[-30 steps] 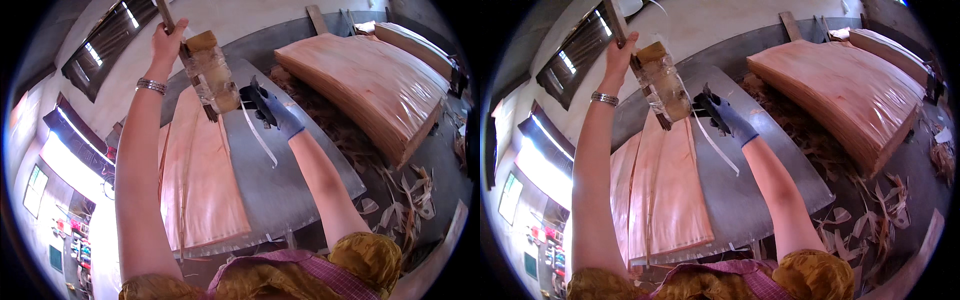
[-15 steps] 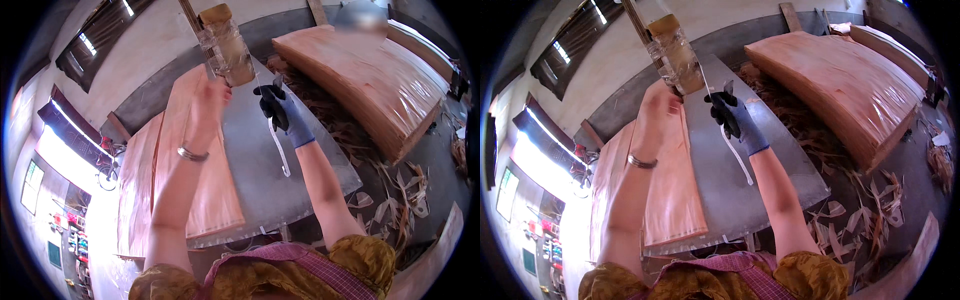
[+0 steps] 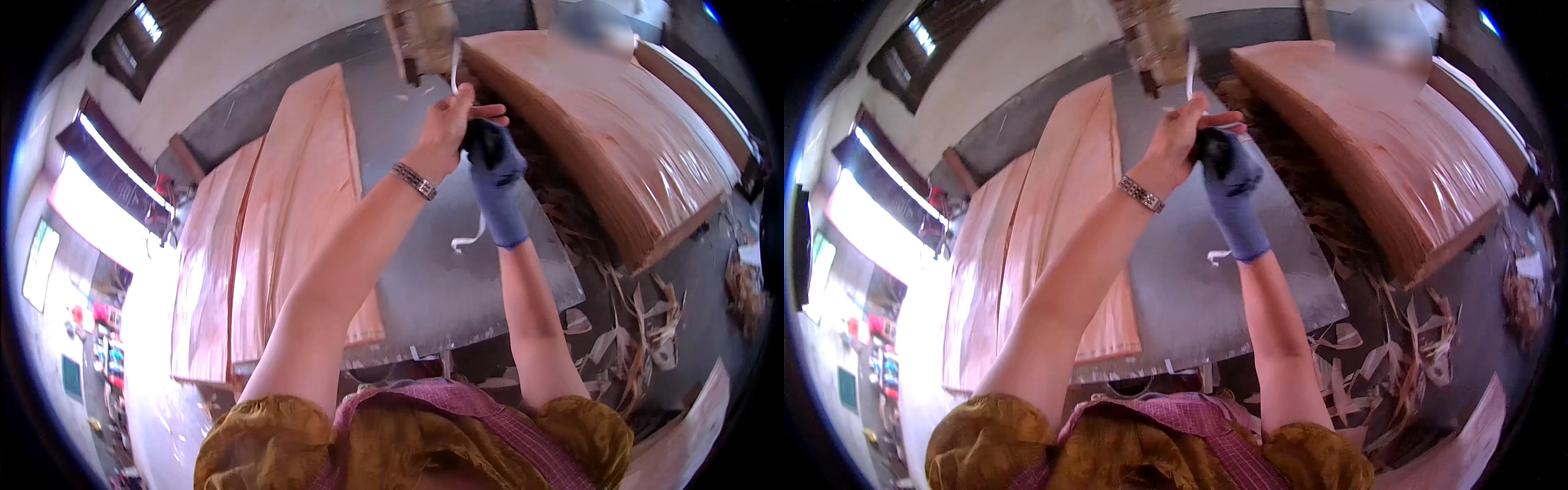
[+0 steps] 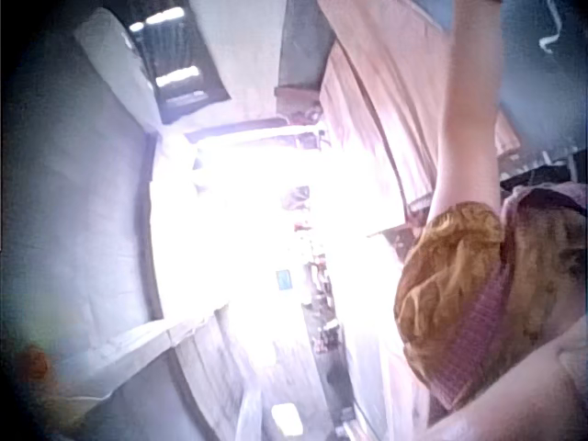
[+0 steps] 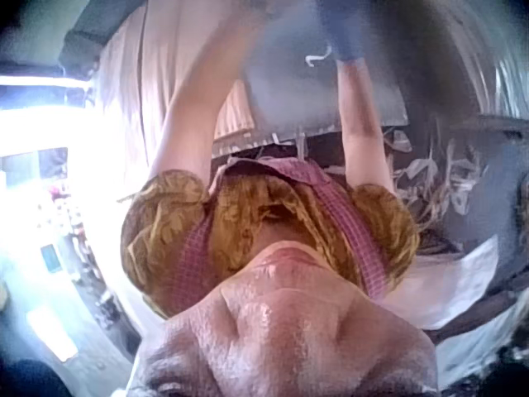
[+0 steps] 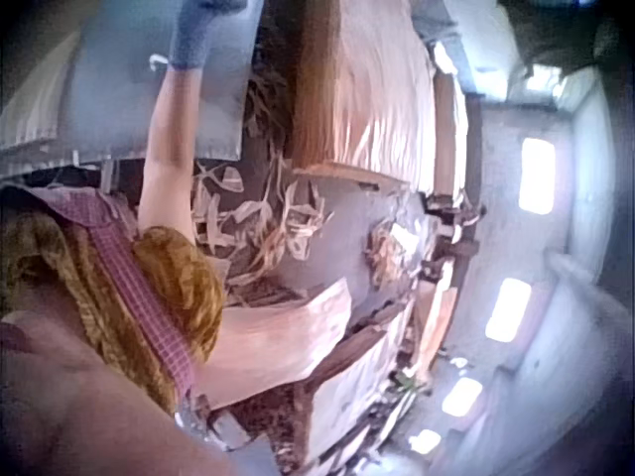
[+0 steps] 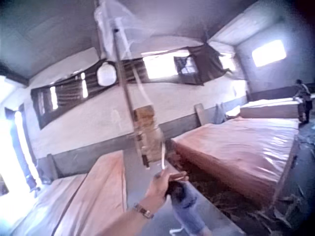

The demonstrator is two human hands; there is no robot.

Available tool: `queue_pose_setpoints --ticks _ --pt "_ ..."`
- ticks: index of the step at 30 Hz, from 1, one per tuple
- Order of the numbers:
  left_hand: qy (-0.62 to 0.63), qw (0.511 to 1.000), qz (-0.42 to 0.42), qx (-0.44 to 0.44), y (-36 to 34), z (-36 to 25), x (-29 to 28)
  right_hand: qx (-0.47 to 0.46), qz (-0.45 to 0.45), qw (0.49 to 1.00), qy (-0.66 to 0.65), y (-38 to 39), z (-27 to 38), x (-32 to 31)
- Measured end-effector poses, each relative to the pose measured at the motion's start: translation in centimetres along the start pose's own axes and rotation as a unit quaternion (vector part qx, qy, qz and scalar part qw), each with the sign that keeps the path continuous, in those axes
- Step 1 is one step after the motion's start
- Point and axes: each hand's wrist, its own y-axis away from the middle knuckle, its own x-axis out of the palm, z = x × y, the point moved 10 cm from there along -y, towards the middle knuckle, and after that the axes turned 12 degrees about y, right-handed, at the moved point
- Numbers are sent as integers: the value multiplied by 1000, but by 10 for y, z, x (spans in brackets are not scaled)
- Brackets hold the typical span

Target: The person prepares thin sheets of wood veneer by smoothing them on a table, trimming excess material with a small knife, and applying tape to the edges.

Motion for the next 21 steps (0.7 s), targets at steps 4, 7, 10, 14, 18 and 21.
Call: queue_pose_setpoints --ticks 4,7,10,14,18,21 --pt "-152 980 -127 15 61 -7 -91 232 116 928 -265 49 4 30" --pt "-209 973 -87 -40 111 2 -147 322 296 881 -182 100 18 61" --pt "-59 988 -70 -123 148 8 -196 373 364 831 -196 142 36 96" --pt "-29 984 -87 -150 171 -10 -265 399 392 800 -218 194 53 148" --pt "-181 972 -143 -36 176 -60 -359 407 456 774 -166 248 80 213" --pt "-228 961 -157 -9 170 -85 -435 444 485 746 -104 294 67 246"
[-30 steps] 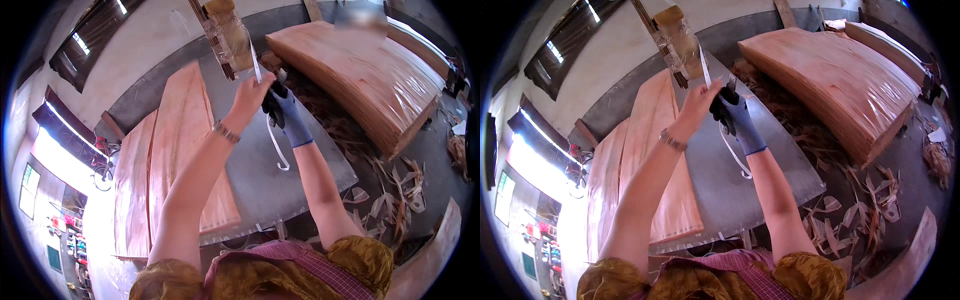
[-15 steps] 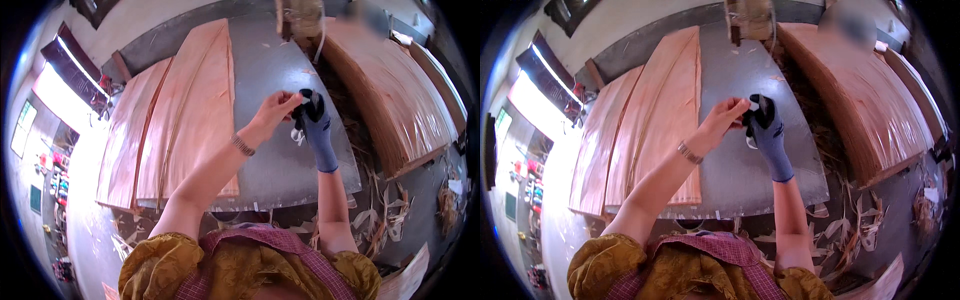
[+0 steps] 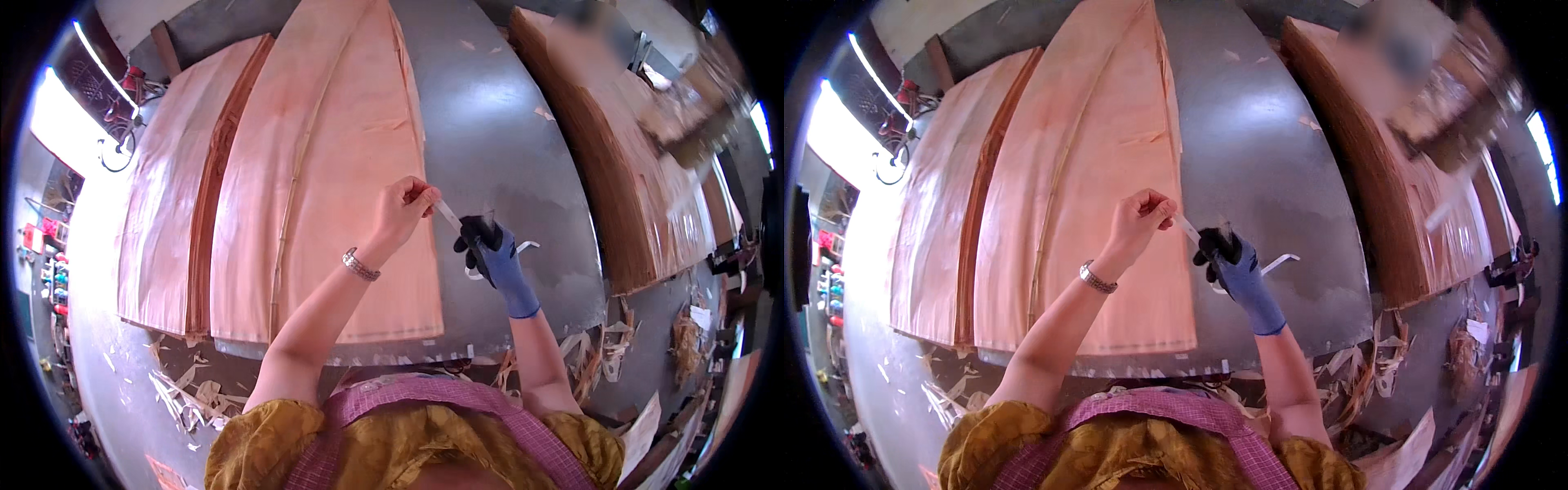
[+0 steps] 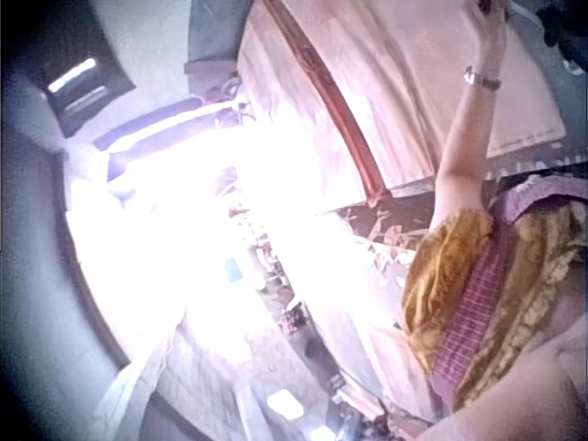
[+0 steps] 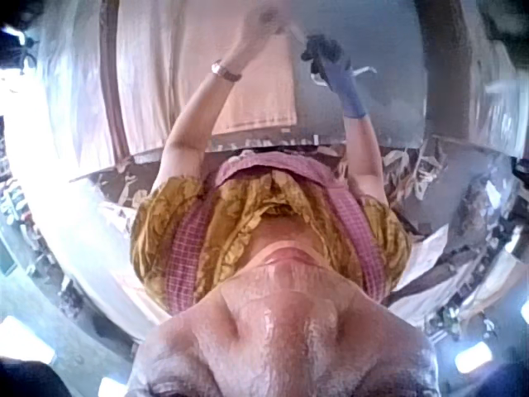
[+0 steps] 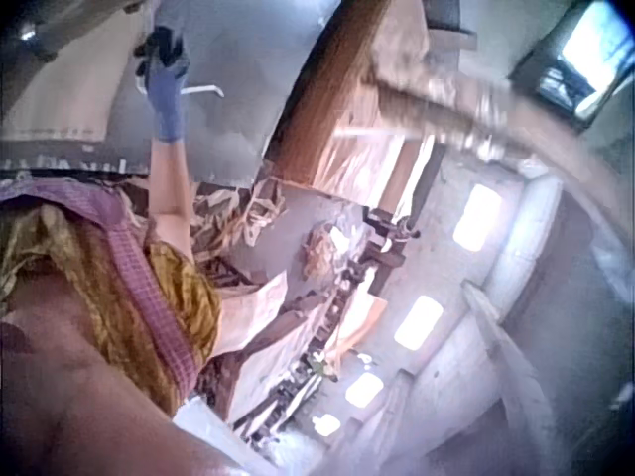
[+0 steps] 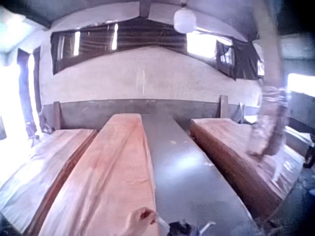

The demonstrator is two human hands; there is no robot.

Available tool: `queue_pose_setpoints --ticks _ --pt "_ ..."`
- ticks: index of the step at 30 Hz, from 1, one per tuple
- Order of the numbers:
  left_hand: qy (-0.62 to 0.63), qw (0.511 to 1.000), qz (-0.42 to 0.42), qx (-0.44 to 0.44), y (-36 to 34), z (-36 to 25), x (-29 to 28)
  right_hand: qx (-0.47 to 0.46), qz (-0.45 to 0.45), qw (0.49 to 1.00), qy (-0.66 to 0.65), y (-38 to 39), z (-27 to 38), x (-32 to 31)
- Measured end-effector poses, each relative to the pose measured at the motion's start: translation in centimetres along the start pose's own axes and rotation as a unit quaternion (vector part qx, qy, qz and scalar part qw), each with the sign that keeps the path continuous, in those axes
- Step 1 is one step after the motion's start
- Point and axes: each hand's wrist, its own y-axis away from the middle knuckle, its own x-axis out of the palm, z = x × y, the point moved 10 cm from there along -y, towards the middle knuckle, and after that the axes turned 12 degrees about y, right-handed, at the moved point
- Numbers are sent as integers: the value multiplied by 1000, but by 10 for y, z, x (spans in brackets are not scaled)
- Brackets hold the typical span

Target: The person prepares thin sheets of wood veneer by smoothing them on a table, trimming excess material with a small knife, and applying tape to the edges.

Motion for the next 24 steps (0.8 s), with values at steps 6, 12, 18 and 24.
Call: queue_pose_setpoints --ticks 6,12,18,24 --pt "-344 923 -25 168 -82 55 -100 48 -75 987 135 -50 -46 34" --pt "-520 837 -7 169 -244 108 -149 116 -143 977 111 -54 -97 40" --pt "-559 816 83 119 -347 146 -147 138 -187 971 56 -89 -111 30" --pt "-553 820 122 85 -365 154 -156 99 -174 978 50 -193 -97 24"
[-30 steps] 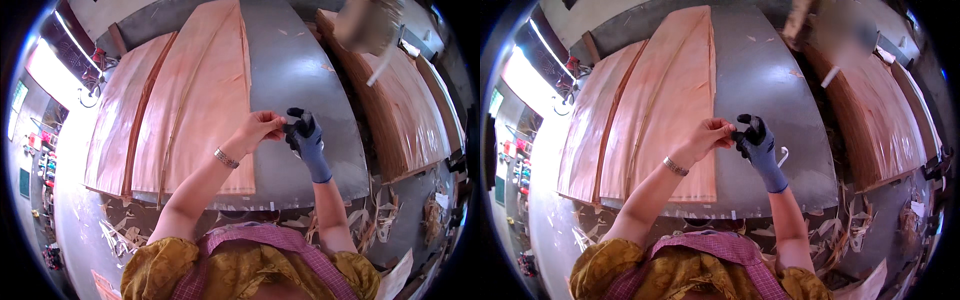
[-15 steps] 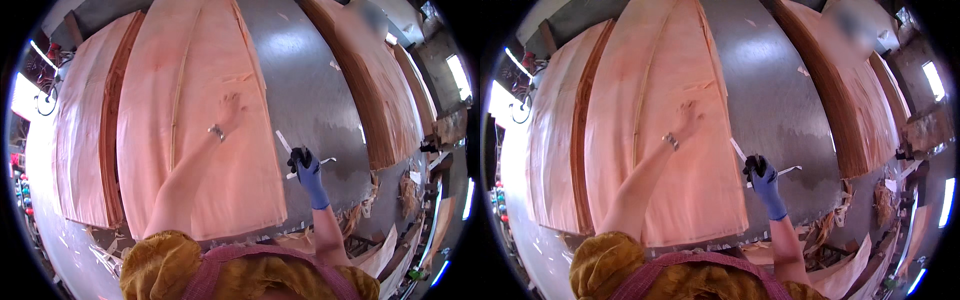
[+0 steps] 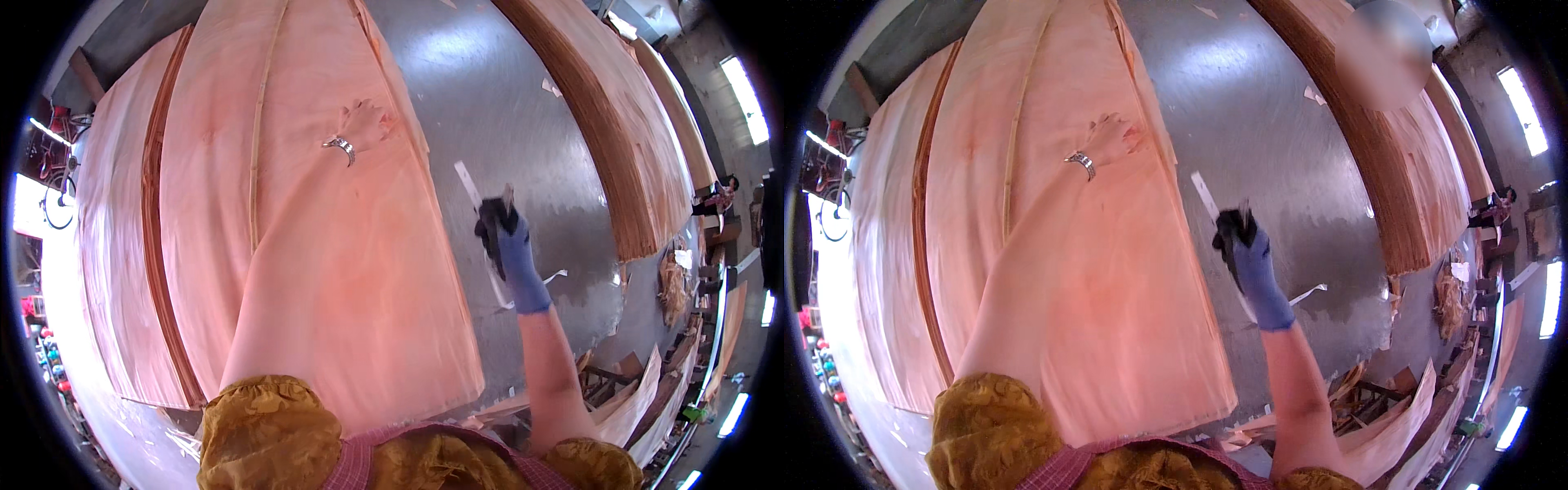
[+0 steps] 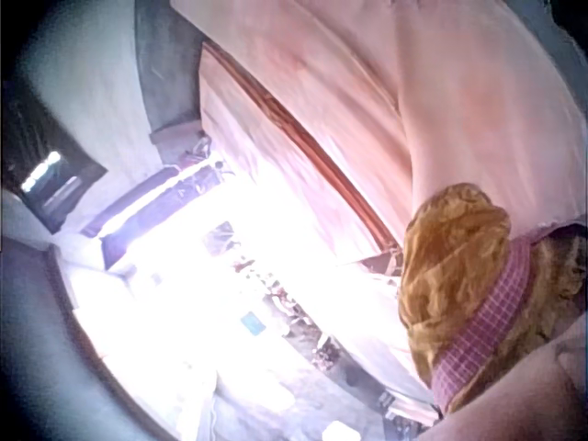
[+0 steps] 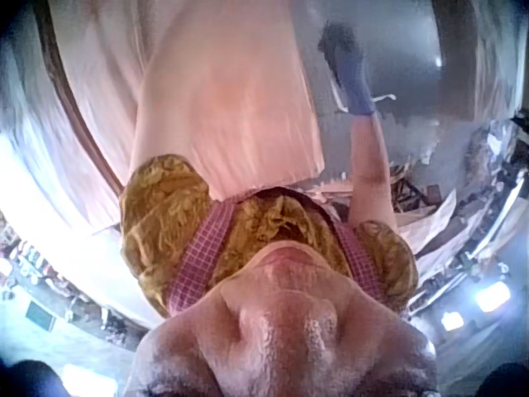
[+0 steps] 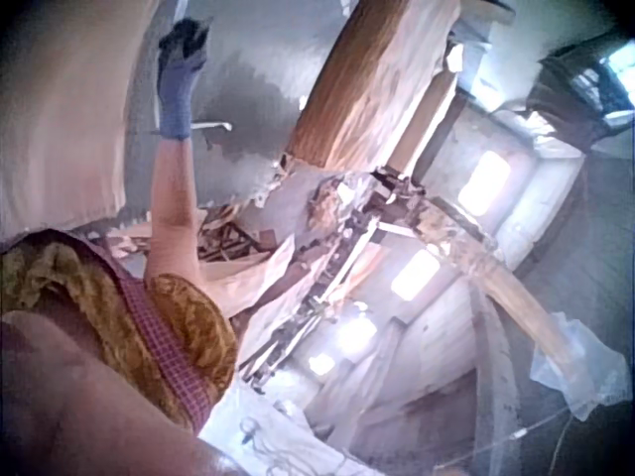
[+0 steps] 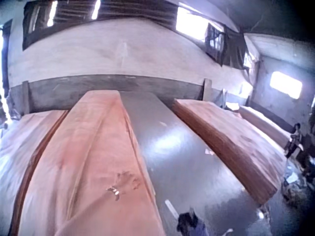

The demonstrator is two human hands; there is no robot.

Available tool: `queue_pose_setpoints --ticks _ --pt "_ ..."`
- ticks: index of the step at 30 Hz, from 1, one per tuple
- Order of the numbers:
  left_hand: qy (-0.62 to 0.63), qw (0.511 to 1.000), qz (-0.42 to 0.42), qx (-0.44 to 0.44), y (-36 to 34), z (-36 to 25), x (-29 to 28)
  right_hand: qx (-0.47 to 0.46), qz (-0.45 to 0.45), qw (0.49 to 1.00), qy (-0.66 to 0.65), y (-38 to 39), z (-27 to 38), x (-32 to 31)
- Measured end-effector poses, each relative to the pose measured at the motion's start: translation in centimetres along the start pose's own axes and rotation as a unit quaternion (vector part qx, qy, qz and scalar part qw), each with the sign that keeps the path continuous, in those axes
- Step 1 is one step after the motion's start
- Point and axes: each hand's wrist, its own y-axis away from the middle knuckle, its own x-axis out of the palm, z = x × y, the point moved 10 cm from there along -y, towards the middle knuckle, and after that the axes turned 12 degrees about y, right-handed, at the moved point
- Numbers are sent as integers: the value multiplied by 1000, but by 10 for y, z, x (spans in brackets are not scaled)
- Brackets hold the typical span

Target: The person prepares thin sheets of wood veneer by smoothing them on a table, trimming excess material with a small knife, and applying tape to the edges.

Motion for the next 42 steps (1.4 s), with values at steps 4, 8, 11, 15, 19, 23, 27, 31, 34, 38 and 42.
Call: queue_pose_setpoints --ticks 4,8,11,15,19,23,27,31,34,38,42 --pt "36 999 -5 -1 -6 -1 -2 73 65 990 -99 -69 -4 24" --pt "69 997 19 -6 -11 2 -5 73 93 986 -122 -133 -24 54" --pt "181 983 34 7 -15 11 -1 61 128 976 -163 -153 -21 81" --pt "368 927 54 56 -23 20 4 57 252 945 -198 -174 -7 133" --pt "403 912 70 46 -23 26 12 27 255 961 -108 -183 3 157" --pt "400 913 66 46 -19 23 13 52 260 964 -40 -184 2 160" --pt "366 929 54 9 -16 31 12 65 237 969 6 -183 9 161" --pt "435 899 -38 41 -11 34 -1 62 170 983 3 -199 2 157" --pt "298 951 -29 72 -8 32 -7 55 148 987 -11 -201 1 156" --pt "263 964 34 2 -8 44 4 89 183 976 -78 -194 7 159" --pt "430 896 94 -60 -3 54 14 77 215 970 -81 -203 0 163"
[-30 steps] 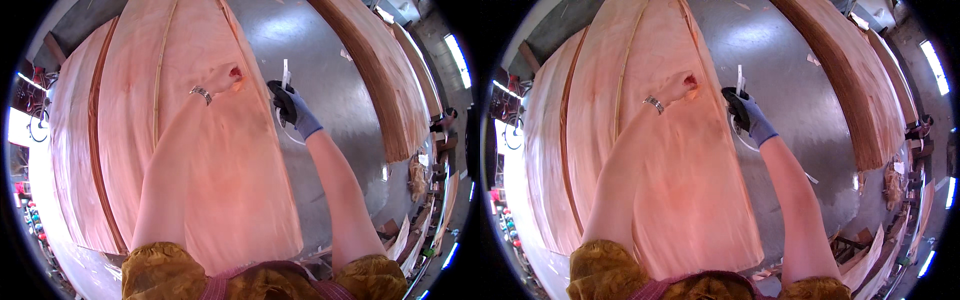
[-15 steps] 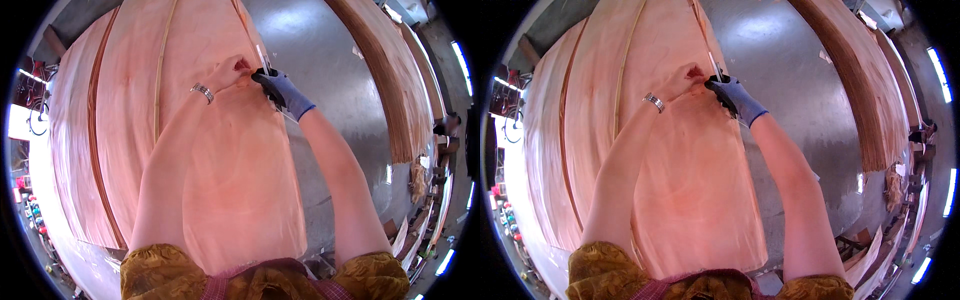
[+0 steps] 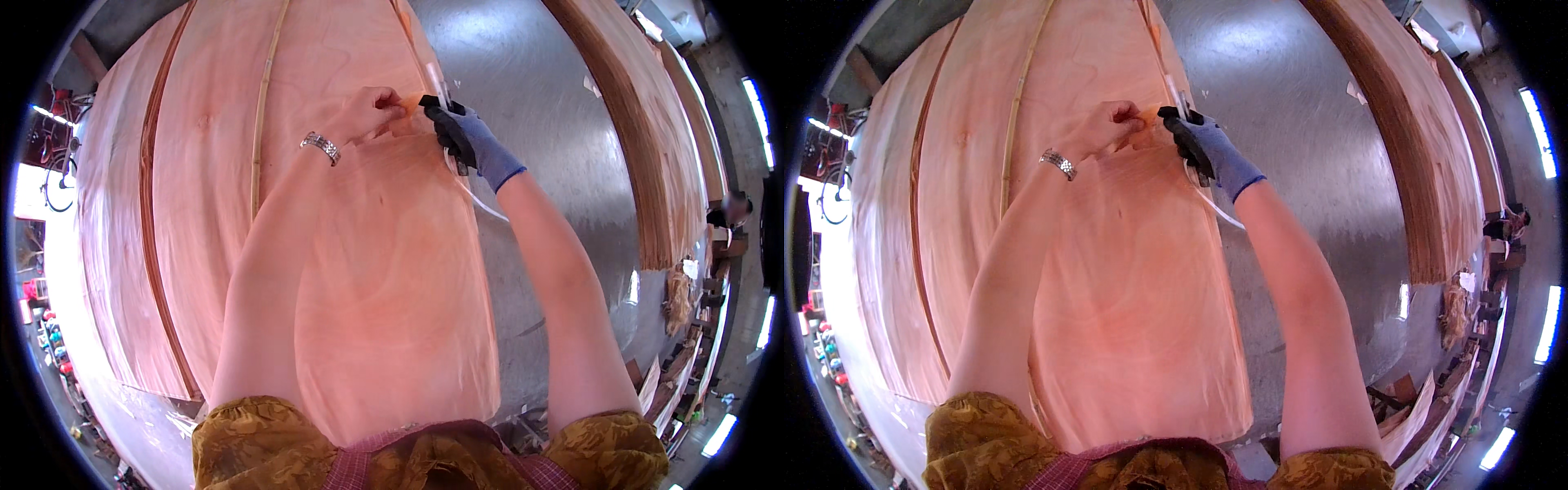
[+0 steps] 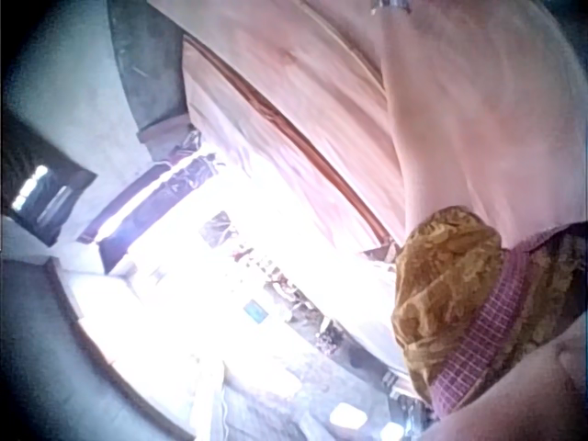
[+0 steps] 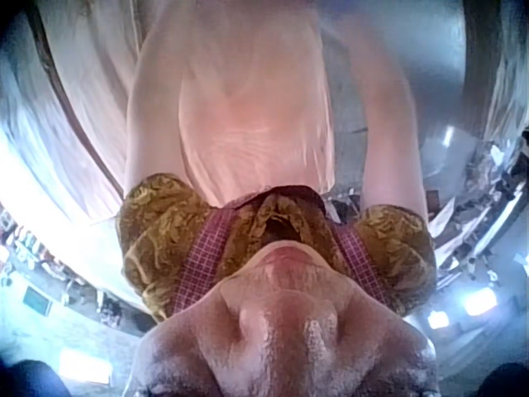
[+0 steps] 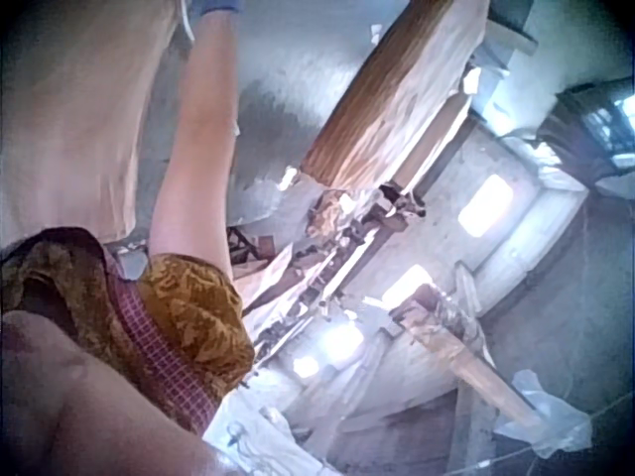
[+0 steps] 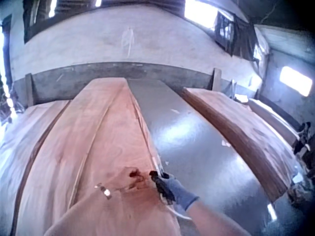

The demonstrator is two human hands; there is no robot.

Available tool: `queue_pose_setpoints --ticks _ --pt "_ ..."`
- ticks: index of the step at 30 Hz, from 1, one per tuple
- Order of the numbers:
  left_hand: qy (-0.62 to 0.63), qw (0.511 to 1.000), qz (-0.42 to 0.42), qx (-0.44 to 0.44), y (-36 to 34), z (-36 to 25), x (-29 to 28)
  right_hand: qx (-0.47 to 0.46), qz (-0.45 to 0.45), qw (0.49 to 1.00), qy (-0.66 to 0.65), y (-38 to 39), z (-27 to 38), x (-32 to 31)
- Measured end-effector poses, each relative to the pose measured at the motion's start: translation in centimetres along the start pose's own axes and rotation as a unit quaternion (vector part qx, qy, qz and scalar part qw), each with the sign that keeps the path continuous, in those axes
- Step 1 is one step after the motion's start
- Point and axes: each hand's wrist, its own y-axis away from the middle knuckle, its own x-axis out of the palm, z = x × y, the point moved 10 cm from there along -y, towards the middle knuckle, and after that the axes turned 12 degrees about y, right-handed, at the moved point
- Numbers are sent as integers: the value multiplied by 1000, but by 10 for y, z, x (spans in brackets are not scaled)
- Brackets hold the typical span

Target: The person prepares thin sheets of wood veneer by smoothing them on a table, trimming excess material with a small knife, and applying tape to the edges.

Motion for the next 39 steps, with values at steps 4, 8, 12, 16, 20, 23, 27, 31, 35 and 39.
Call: queue_pose_setpoints --ticks 4,8,12,16,20,23,27,31,35,39 --pt "-23 999 12 42 4 -11 3 -31 49 993 102 0 5 10" --pt "16 999 28 31 3 -2 5 -52 58 990 118 7 14 16" --pt "49 998 19 22 1 5 3 -56 16 988 141 3 16 11" --pt "-11 999 17 49 1 -1 3 -85 10 983 161 -5 15 8" --pt "-21 1000 7 -7 6 -1 4 -44 -12 981 188 -2 13 3" --pt "-31 1000 4 0 6 -2 4 -39 -31 983 177 -3 12 -2" --pt "-75 996 -1 38 5 -6 2 -28 -14 983 179 -4 10 -2" --pt "-50 999 15 7 4 -1 7 -22 -15 982 189 -7 5 -8" --pt "-24 999 41 -24 7 0 12 -140 7 969 202 2 29 -2" --pt "0 999 44 -24 9 -2 12 -114 16 962 247 1 33 3"
